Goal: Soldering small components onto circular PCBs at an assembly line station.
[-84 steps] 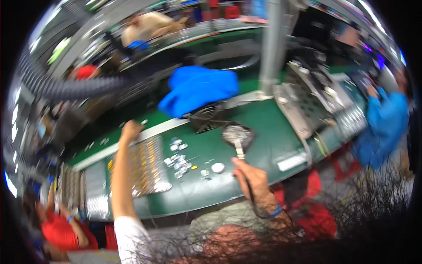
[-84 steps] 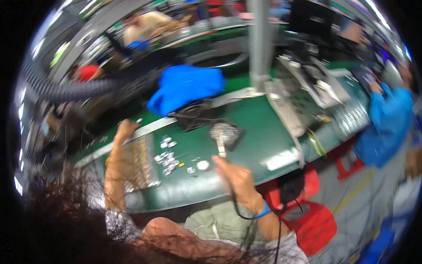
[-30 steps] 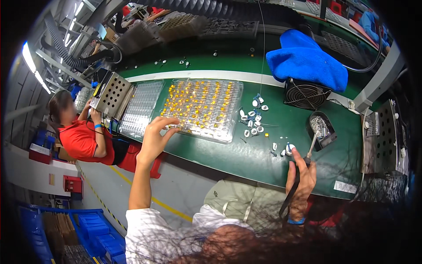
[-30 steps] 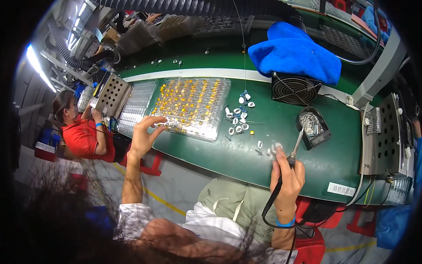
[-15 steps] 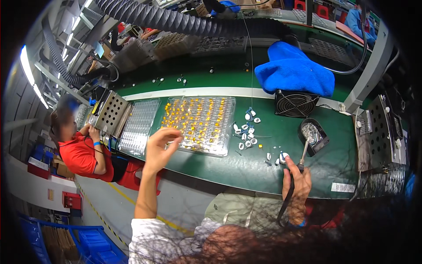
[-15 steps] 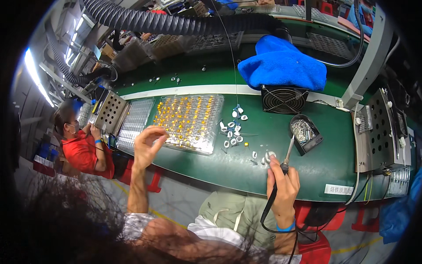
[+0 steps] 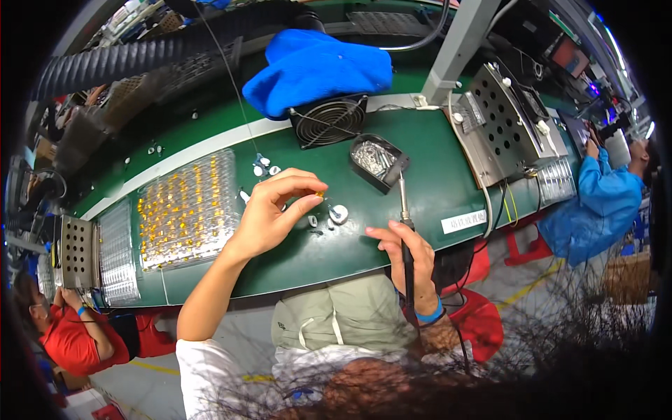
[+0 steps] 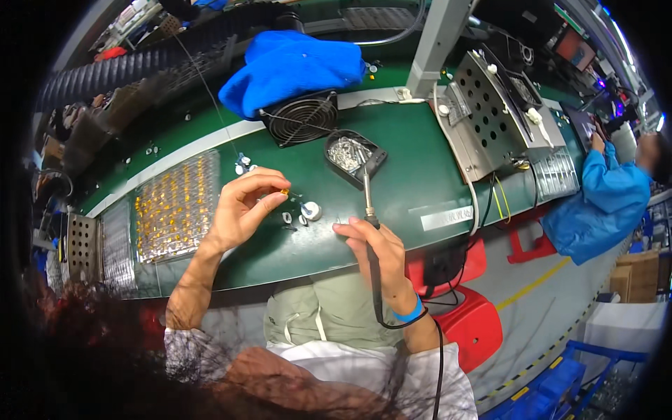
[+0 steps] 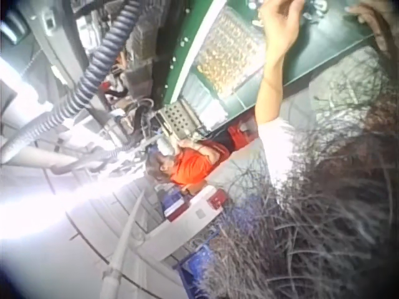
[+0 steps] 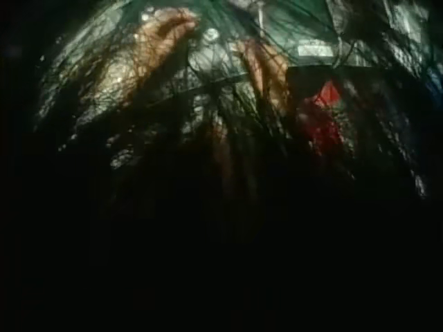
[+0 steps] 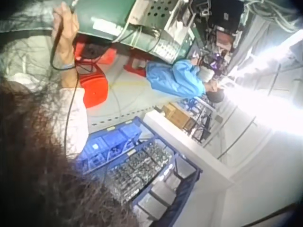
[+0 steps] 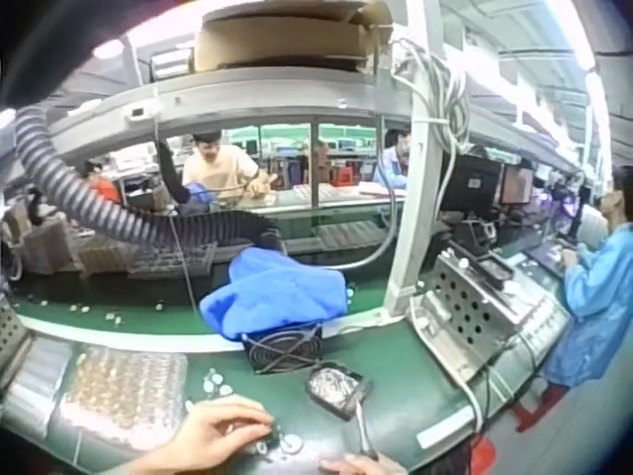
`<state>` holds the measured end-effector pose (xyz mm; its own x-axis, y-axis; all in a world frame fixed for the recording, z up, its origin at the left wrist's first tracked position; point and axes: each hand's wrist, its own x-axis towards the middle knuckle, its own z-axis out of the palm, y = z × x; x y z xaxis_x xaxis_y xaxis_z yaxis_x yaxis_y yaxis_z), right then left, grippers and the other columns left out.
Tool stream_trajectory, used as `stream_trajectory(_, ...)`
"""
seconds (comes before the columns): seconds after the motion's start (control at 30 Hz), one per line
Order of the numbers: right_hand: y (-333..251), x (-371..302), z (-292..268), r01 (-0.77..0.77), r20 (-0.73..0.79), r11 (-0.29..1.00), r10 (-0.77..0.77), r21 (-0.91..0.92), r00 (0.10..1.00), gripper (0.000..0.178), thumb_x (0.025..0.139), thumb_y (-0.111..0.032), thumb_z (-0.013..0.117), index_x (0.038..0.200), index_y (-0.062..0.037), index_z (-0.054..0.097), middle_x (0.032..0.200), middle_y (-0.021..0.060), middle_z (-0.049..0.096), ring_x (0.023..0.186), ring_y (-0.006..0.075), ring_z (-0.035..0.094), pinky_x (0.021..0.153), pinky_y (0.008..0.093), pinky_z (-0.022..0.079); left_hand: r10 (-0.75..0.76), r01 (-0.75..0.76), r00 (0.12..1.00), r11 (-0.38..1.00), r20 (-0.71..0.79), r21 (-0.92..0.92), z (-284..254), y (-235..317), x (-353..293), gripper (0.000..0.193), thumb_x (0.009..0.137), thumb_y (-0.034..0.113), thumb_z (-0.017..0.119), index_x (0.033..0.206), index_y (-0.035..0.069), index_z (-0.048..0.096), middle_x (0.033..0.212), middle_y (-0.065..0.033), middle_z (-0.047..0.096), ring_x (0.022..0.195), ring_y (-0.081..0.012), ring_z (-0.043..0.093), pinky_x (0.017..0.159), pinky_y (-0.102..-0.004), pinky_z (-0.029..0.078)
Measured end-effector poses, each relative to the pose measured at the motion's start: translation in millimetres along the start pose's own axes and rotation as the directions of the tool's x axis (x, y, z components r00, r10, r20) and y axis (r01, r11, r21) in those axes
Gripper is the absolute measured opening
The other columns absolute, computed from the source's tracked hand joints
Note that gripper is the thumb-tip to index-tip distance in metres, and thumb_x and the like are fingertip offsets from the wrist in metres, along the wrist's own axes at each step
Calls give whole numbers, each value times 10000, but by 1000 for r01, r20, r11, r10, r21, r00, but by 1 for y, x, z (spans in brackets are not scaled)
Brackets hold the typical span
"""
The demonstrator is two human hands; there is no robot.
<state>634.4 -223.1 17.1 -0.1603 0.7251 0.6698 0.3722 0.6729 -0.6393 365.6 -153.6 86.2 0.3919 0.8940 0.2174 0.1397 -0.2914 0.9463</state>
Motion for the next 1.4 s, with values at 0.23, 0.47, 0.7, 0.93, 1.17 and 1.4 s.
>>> stream_trajectory(0.23,-5,-4,-17,81,-19,996,-82,-48,996,511,980,-404,714,1212,49,673,753,113,703,617,232,656,550,329,510,-4,4,1000,1000,29,12,15,-26,-3,127,934,-83,687,1056,-52,704,1135,-139,692,1117,-240,690,971,-328,562)
stream_trajectory(0.47,-2,-6,-8,51,37,993,-47,-110,998,384,776,-143,894,1045,35,686,722,101,675,574,230,629,522,330,452,-65,63,996,997,61,35,18,-29,-5,120,958,-65,662,1069,-61,708,1131,-142,695,1072,-234,707,940,-316,576)
stream_trajectory(0.7,-5,1,-2,121,64,983,-113,-136,991,405,725,-132,925,1021,15,690,744,109,698,564,240,628,539,331,455,-61,59,997,997,47,41,16,-30,-5,129,966,-35,669,1080,-48,729,1118,-131,703,1009,-210,707,880,-302,582)
stream_trajectory(0.93,-5,1,-2,109,84,981,-96,-159,992,402,727,-145,928,1017,4,695,766,110,710,581,240,640,545,329,459,-47,47,998,999,31,8,18,-30,-5,144,966,-18,685,1095,-38,744,1107,-118,710,958,-181,707,831,-288,593)
stream_trajectory(1.17,-6,1,-3,109,101,979,-93,-170,991,413,734,-144,926,1041,1,692,777,105,715,588,234,642,554,326,457,-75,73,995,997,60,29,17,-26,-4,133,965,-68,645,1075,-61,721,1120,-148,698,1043,-231,713,904,-310,586)
stream_trajectory(1.4,-5,0,-5,100,93,982,-86,-163,992,413,743,-151,924,1043,10,691,763,115,706,585,241,638,552,329,461,-91,88,994,995,63,44,17,-25,-3,132,961,-63,653,1073,-62,724,1119,-149,700,1034,-228,711,898,-308,585)
